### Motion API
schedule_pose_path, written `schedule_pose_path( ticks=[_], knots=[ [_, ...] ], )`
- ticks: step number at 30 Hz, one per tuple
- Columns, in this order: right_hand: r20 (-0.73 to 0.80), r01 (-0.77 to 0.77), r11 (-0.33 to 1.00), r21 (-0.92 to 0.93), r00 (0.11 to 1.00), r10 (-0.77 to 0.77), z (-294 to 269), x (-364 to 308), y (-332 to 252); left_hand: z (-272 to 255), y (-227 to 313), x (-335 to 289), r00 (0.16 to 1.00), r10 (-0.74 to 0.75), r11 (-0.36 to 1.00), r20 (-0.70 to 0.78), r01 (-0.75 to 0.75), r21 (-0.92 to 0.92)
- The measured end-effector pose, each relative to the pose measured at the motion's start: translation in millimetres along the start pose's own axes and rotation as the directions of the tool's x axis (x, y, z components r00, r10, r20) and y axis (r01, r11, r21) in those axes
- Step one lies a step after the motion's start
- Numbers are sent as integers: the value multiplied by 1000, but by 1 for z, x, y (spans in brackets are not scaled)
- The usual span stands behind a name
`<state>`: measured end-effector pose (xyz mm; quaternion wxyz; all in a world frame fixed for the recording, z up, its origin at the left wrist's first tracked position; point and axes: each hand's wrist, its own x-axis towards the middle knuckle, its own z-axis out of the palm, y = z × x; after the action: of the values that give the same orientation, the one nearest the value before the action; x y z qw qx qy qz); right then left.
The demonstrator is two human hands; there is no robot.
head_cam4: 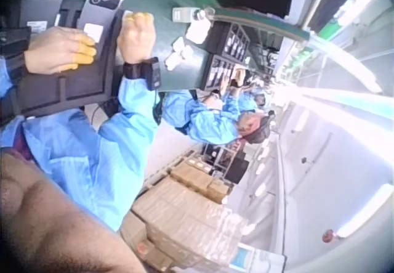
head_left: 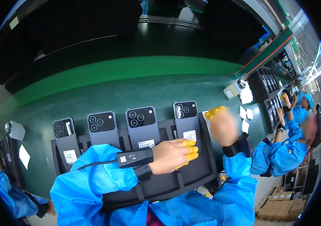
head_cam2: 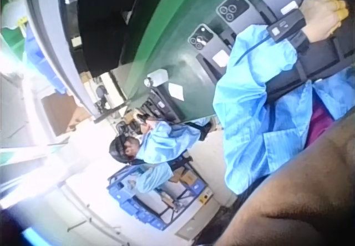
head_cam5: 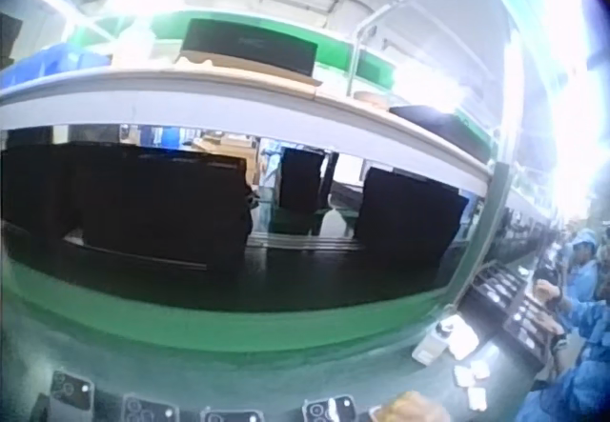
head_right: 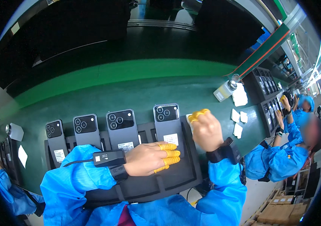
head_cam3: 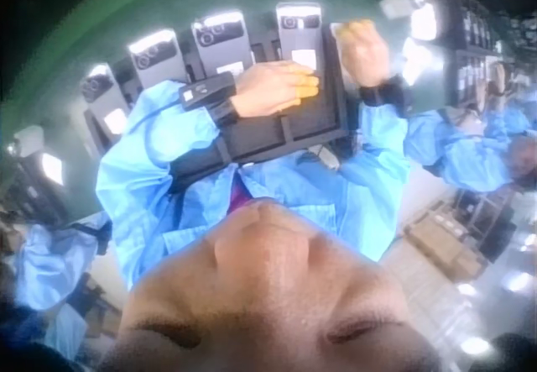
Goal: Cleaning the back and camera lenses of multiple smartphones in a foam tray using a cloth.
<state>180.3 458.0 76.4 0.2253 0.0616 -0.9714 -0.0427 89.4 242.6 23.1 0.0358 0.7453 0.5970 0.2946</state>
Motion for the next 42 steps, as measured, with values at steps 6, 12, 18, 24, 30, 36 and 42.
schedule_pose_path(
  ticks=[6,12,18,24,30,36,42],
  knots=[
    [-185,-47,988,146,980,74,-1,28,-13,1,0,0,999,-9,1000,43,10,-18],
    [-144,3,991,133,989,16,26,36,-29,5,1,-1,995,-56,994,86,63,-86],
    [112,-143,983,112,985,131,-8,16,-44,-2,2,-1,999,-30,1000,19,30,5],
    [-127,10,978,210,992,17,14,44,-47,-2,1,0,1000,-3,1000,-25,3,-26],
    [-114,22,972,232,993,5,25,42,-50,-5,2,2,989,-45,999,143,45,-2],
    [7,115,889,443,991,-132,16,44,-40,3,-1,1,1000,-5,999,2,5,-34],
    [73,19,936,351,996,-48,-8,26,-19,1,0,1,999,-25,1000,43,25,-13]
  ],
)
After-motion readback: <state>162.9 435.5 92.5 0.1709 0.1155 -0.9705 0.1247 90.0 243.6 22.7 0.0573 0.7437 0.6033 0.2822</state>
